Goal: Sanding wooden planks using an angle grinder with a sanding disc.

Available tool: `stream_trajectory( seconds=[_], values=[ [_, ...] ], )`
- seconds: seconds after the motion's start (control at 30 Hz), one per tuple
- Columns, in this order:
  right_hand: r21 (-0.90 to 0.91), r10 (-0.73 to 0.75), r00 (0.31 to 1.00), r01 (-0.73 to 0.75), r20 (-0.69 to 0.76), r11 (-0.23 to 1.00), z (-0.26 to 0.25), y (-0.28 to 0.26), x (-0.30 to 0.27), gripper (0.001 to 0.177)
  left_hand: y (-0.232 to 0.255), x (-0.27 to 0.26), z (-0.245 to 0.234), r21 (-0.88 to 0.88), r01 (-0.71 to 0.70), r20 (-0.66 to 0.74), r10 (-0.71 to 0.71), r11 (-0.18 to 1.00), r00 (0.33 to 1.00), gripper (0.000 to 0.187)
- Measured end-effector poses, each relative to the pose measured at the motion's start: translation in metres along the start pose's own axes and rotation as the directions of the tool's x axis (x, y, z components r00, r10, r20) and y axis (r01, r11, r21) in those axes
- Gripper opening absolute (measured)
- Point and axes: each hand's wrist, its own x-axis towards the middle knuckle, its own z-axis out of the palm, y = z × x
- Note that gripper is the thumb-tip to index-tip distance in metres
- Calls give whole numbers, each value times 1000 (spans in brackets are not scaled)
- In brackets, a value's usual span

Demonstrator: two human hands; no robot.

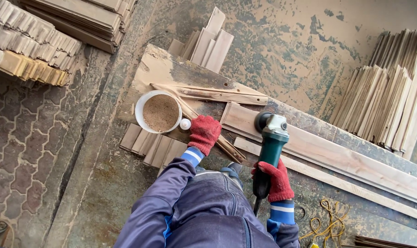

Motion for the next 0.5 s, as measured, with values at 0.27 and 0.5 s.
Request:
stream_trajectory(
  seconds=[0.27,0.5],
  values=[
    [70,-29,999,31,-36,997,-5,13,7,44,-6,-7,15,-25,-38,-129,34,999,991,27],
    [-52,-25,998,28,49,998,43,-3,7,51,-3,-4,2,-28,-45,-104,42,999,994,27]
  ],
)
